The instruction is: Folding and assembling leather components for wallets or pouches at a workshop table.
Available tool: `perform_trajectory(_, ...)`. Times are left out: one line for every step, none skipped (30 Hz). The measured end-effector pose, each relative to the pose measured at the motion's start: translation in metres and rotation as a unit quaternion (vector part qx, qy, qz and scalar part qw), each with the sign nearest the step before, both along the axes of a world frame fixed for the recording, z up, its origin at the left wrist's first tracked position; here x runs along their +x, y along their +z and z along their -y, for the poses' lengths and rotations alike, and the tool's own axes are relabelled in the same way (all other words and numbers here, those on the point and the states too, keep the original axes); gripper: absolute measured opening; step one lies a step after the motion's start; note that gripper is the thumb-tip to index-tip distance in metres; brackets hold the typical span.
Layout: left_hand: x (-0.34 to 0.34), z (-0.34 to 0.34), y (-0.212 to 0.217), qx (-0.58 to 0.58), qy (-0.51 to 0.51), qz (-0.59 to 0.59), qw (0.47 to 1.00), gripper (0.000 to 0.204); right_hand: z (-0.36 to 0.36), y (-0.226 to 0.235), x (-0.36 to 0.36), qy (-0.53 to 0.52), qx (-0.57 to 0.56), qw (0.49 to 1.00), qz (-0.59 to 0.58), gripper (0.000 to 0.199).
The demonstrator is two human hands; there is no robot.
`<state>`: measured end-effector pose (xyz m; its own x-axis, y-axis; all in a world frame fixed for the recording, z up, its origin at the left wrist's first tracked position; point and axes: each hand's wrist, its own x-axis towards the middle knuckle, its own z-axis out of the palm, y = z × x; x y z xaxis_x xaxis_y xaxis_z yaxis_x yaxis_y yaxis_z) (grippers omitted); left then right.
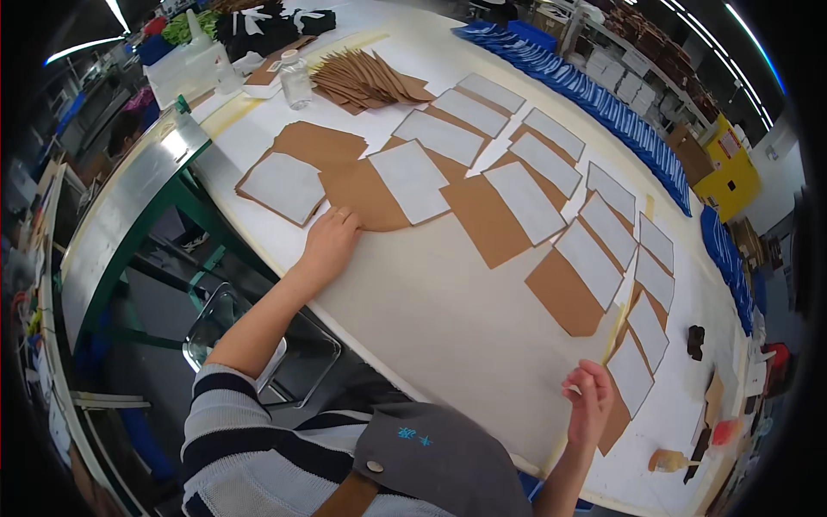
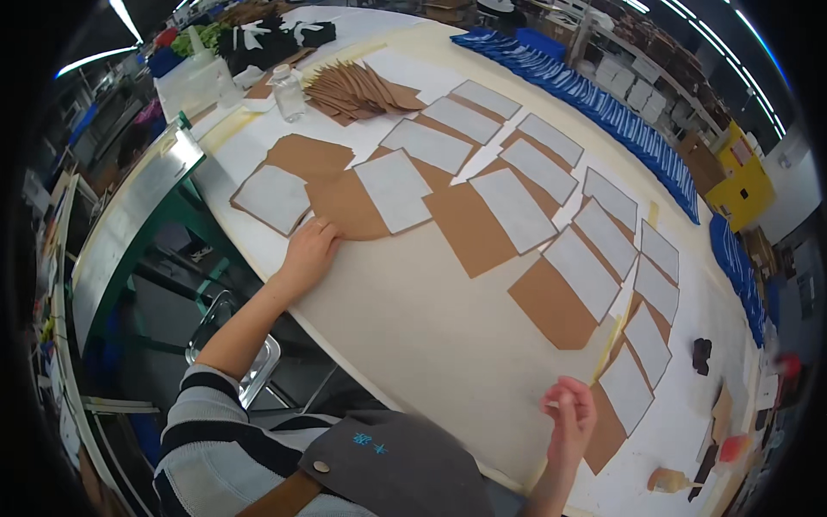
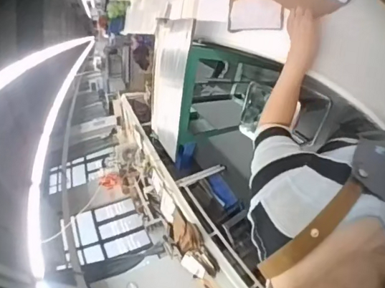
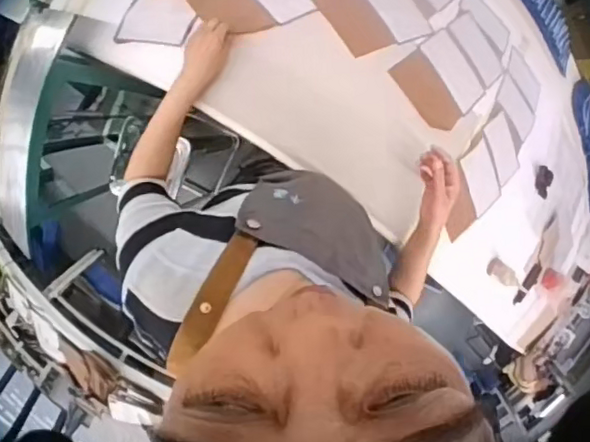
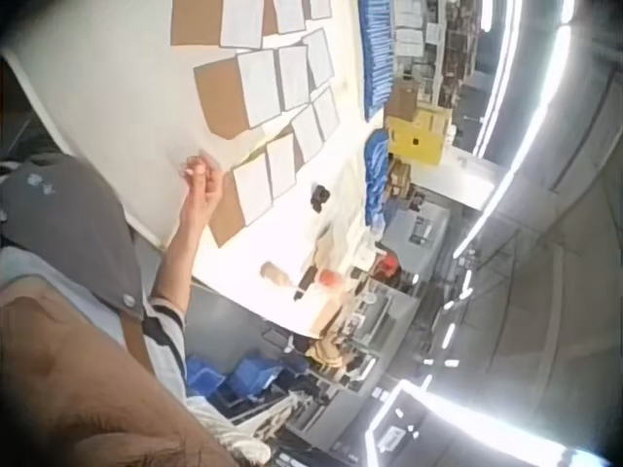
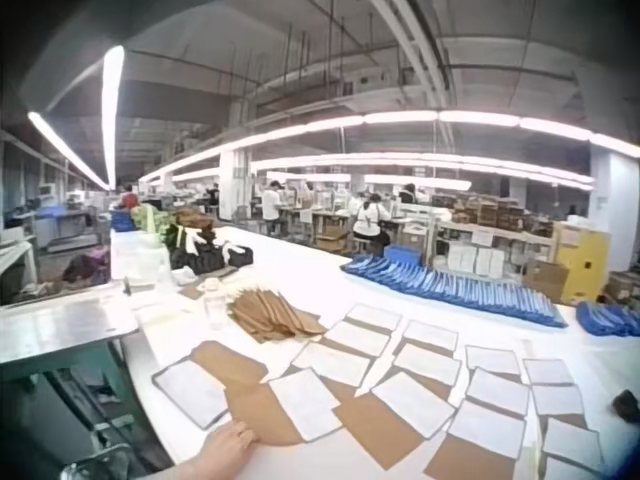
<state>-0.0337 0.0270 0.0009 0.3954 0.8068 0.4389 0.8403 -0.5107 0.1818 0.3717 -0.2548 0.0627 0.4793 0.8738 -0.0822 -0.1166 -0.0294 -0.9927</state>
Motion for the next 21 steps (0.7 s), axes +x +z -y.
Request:
perform_trajectory(-0.007, 0.000, 0.001, -0.043, -0.030, 0.018, 0.998, 0.017, -0.018, 0.001, -0.026, 0.041, -0.034, 0.998, 0.033, 0.021)
perform_trajectory(-0.008, 0.005, 0.004, -0.045, -0.027, 0.019, 0.998, 0.017, -0.032, -0.004, -0.049, 0.078, -0.026, 0.991, 0.105, 0.022)
perform_trajectory(-0.001, 0.015, 0.009, -0.003, -0.077, 0.027, 0.997, 0.016, -0.047, -0.007, -0.068, 0.117, -0.016, 0.977, 0.177, 0.024)
perform_trajectory(0.005, 0.026, 0.014, 0.037, -0.126, 0.032, 0.991, 0.014, -0.062, 0.001, -0.094, 0.140, 0.026, 0.949, 0.280, 0.032)
perform_trajectory(0.015, 0.040, 0.015, 0.050, -0.168, 0.053, 0.983, 0.014, -0.074, 0.008, -0.117, 0.160, 0.067, 0.909, 0.378, 0.039)
perform_trajectory(0.024, 0.056, 0.017, 0.063, -0.209, 0.072, 0.973, 0.014, -0.084, 0.008, -0.132, 0.167, 0.067, 0.909, 0.376, 0.039)
perform_trajectory(0.031, 0.070, 0.018, 0.048, -0.253, 0.072, 0.963, 0.015, -0.093, 0.005, -0.144, 0.192, 0.112, 0.874, 0.433, 0.044)
perform_trajectory(0.039, 0.082, 0.019, 0.034, -0.302, 0.076, 0.950, 0.017, -0.096, 0.001, -0.152, 0.211, 0.155, 0.832, 0.489, 0.049)
perform_trajectory(0.048, 0.092, 0.019, 0.020, -0.330, 0.070, 0.941, 0.019, -0.098, -0.010, -0.154, 0.212, 0.153, 0.833, 0.487, 0.049)
perform_trajectory(0.055, 0.103, 0.018, 0.004, -0.359, 0.065, 0.931, 0.021, -0.099, -0.025, -0.154, 0.240, 0.152, 0.833, 0.476, 0.054)
perform_trajectory(0.061, 0.114, 0.014, -0.001, -0.360, 0.065, 0.931, 0.021, -0.098, -0.035, -0.152, 0.267, 0.150, 0.832, 0.462, 0.059)
perform_trajectory(0.066, 0.126, 0.012, -0.047, -0.350, 0.090, 0.931, 0.024, -0.094, -0.038, -0.149, 0.269, 0.147, 0.833, 0.461, 0.059)
perform_trajectory(0.069, 0.135, 0.008, -0.094, -0.342, 0.115, 0.928, 0.026, -0.087, -0.040, -0.144, 0.271, 0.135, 0.821, 0.484, 0.058)
perform_trajectory(0.071, 0.142, 0.010, -0.102, -0.350, 0.116, 0.924, 0.026, -0.081, -0.041, -0.137, 0.269, 0.121, 0.809, 0.508, 0.058)
perform_trajectory(0.072, 0.152, 0.015, -0.090, -0.343, 0.096, 0.930, 0.027, -0.073, -0.042, -0.128, 0.262, 0.106, 0.815, 0.506, 0.058)
perform_trajectory(0.074, 0.159, 0.020, -0.078, -0.340, 0.077, 0.934, 0.027, -0.064, -0.043, -0.119, 0.249, 0.106, 0.813, 0.516, 0.056)
perform_trajectory(0.073, 0.165, 0.024, -0.095, -0.360, 0.080, 0.925, 0.027, -0.048, -0.040, -0.113, 0.234, 0.099, 0.812, 0.526, 0.055)
perform_trajectory(0.069, 0.166, 0.029, -0.084, -0.340, 0.049, 0.935, 0.026, -0.036, -0.029, -0.112, 0.218, 0.071, 0.831, 0.507, 0.041)
perform_trajectory(0.067, 0.164, 0.031, -0.069, -0.325, 0.019, 0.943, 0.025, -0.024, -0.023, -0.108, 0.201, 0.041, 0.836, 0.508, 0.041)
perform_trajectory(0.065, 0.160, 0.033, -0.100, -0.341, 0.026, 0.934, 0.023, -0.011, -0.017, -0.104, 0.184, 0.015, 0.867, 0.462, 0.037)
perform_trajectory(0.064, 0.157, 0.033, -0.129, -0.359, 0.031, 0.924, 0.023, 0.003, -0.012, -0.100, 0.161, -0.008, 0.895, 0.416, 0.032)
